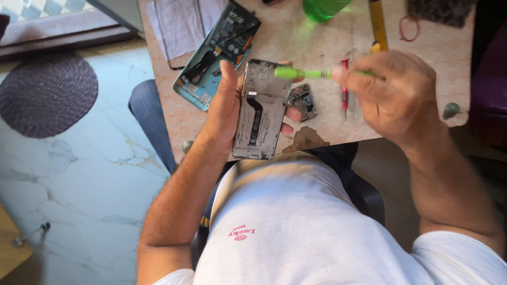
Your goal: The person cleans the internal components of a disassembled smartphone. They use a yellow pencil to scrape residue from the phone's metal frame and a green toothbrush to scrub the frame and the motherboard. A green spray bottle is used to apply liquid to the components during the cleaning process.
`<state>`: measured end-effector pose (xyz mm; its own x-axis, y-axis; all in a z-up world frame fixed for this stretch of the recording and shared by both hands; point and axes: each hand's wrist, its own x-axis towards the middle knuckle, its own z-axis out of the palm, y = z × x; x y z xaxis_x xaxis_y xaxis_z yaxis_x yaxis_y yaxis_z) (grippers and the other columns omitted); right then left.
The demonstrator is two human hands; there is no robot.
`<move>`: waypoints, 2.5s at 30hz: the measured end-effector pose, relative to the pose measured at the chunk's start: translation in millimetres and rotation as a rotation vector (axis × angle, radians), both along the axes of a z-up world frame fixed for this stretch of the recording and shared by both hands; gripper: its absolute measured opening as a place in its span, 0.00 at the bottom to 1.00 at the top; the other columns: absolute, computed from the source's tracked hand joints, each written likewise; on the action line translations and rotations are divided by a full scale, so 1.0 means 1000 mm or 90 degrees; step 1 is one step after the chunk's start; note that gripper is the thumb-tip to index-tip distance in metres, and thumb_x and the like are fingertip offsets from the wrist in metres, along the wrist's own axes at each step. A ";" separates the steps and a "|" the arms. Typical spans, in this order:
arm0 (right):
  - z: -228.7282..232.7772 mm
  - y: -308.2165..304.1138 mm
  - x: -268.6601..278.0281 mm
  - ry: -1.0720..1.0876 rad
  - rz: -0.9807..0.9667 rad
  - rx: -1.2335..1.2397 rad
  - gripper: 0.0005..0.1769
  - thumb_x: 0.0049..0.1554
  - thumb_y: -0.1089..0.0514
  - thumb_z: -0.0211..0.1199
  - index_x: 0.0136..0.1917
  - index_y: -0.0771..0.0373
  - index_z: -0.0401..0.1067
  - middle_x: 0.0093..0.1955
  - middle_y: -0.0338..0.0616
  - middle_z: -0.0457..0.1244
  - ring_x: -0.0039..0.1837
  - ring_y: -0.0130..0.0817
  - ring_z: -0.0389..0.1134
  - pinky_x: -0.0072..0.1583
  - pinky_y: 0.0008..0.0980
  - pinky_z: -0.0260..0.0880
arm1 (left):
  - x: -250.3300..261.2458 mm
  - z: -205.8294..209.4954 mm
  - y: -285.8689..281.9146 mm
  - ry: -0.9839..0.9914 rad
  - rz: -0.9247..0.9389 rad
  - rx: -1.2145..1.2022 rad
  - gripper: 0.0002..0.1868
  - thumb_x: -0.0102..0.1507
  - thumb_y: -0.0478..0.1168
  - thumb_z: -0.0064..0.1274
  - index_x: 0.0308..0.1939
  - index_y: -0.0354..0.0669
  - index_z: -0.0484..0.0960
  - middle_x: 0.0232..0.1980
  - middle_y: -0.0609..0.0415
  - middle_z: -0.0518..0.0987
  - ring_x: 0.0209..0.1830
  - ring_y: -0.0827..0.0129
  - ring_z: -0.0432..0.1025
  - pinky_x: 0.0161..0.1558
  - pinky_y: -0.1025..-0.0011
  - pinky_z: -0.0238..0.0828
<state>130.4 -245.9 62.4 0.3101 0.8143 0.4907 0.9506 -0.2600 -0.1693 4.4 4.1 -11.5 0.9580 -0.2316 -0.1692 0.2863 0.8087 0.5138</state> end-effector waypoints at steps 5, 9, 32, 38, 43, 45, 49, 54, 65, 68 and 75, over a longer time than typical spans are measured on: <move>0.010 0.004 0.002 -0.026 0.044 -0.049 0.09 0.64 0.69 0.65 0.52 0.58 0.81 0.41 0.40 0.68 0.37 0.30 0.65 0.36 0.29 0.67 | 0.001 -0.004 0.002 -0.023 -0.009 -0.030 0.57 0.64 0.78 0.32 0.80 0.33 0.58 0.77 0.38 0.68 0.53 0.48 0.78 0.50 0.52 0.82; 0.019 0.008 0.003 -0.049 0.078 -0.090 0.07 0.58 0.66 0.68 0.49 0.59 0.82 0.37 0.41 0.68 0.32 0.29 0.63 0.31 0.27 0.63 | 0.004 -0.003 0.002 -0.032 -0.015 -0.018 0.55 0.65 0.77 0.37 0.80 0.36 0.58 0.77 0.39 0.68 0.54 0.48 0.78 0.50 0.54 0.82; -0.020 0.001 -0.041 0.168 0.116 -0.110 0.12 0.55 0.67 0.65 0.52 0.58 0.81 0.42 0.44 0.69 0.40 0.36 0.70 0.40 0.36 0.71 | 0.000 0.005 0.013 -0.035 0.124 0.142 0.42 0.68 0.61 0.58 0.70 0.26 0.70 0.67 0.36 0.77 0.54 0.55 0.81 0.51 0.54 0.87; -0.023 -0.029 -0.018 0.181 0.096 -0.080 0.12 0.61 0.68 0.68 0.58 0.61 0.77 0.46 0.48 0.70 0.46 0.37 0.71 0.47 0.35 0.74 | 0.000 0.010 0.014 -0.010 0.149 0.071 0.38 0.69 0.56 0.57 0.69 0.25 0.69 0.64 0.34 0.78 0.52 0.53 0.81 0.50 0.55 0.85; -0.012 -0.077 -0.013 0.231 -0.247 -0.062 0.12 0.67 0.70 0.62 0.63 0.68 0.73 0.48 0.51 0.70 0.50 0.41 0.73 0.50 0.40 0.72 | -0.006 0.019 0.020 0.045 0.149 0.089 0.30 0.66 0.46 0.58 0.64 0.25 0.72 0.63 0.34 0.77 0.53 0.52 0.80 0.48 0.54 0.85; -0.022 -0.088 -0.015 0.089 -0.296 -0.048 0.12 0.67 0.69 0.66 0.63 0.69 0.73 0.50 0.53 0.70 0.53 0.45 0.72 0.56 0.45 0.72 | -0.007 0.016 0.017 0.087 0.153 0.134 0.26 0.63 0.41 0.57 0.60 0.24 0.75 0.59 0.35 0.79 0.51 0.54 0.81 0.46 0.55 0.85; -0.057 -0.104 -0.015 0.125 -0.432 -0.031 0.09 0.69 0.69 0.66 0.63 0.69 0.74 0.48 0.49 0.72 0.52 0.43 0.73 0.55 0.43 0.71 | -0.009 -0.001 0.013 0.137 0.144 0.139 0.14 0.67 0.34 0.56 0.54 0.27 0.80 0.48 0.39 0.82 0.41 0.58 0.79 0.44 0.62 0.82; -0.084 -0.109 -0.014 0.114 -0.439 -0.003 0.13 0.65 0.74 0.59 0.62 0.70 0.73 0.51 0.54 0.70 0.53 0.43 0.75 0.58 0.41 0.75 | -0.007 -0.011 0.009 0.127 0.166 0.249 0.12 0.66 0.30 0.53 0.52 0.29 0.82 0.47 0.47 0.84 0.41 0.69 0.79 0.47 0.71 0.80; -0.086 -0.095 -0.015 0.171 -0.437 0.011 0.14 0.62 0.76 0.65 0.61 0.73 0.73 0.51 0.54 0.69 0.49 0.41 0.74 0.50 0.36 0.74 | 0.005 0.010 0.000 0.035 0.160 0.902 0.29 0.63 0.30 0.63 0.65 0.33 0.69 0.48 0.48 0.85 0.44 0.73 0.81 0.45 0.74 0.80; -0.090 -0.089 -0.010 0.159 -0.421 0.027 0.14 0.60 0.77 0.63 0.59 0.74 0.73 0.51 0.55 0.68 0.47 0.41 0.73 0.47 0.35 0.73 | 0.005 0.016 0.000 0.039 0.128 1.061 0.31 0.62 0.33 0.65 0.67 0.34 0.70 0.43 0.45 0.84 0.37 0.62 0.79 0.40 0.66 0.77; -0.102 -0.094 -0.009 0.173 -0.453 0.013 0.14 0.63 0.74 0.66 0.62 0.71 0.74 0.50 0.50 0.64 0.46 0.38 0.71 0.50 0.38 0.72 | 0.004 0.020 -0.007 -0.058 0.141 1.391 0.30 0.62 0.45 0.68 0.64 0.36 0.74 0.47 0.41 0.83 0.41 0.48 0.79 0.42 0.53 0.75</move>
<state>121.4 -340.3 -40.0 0.8688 0.3646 0.3349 0.4793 -0.7891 -0.3841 8.1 -2.5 8.4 0.9528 0.2878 0.0970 0.2260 -0.8851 0.4068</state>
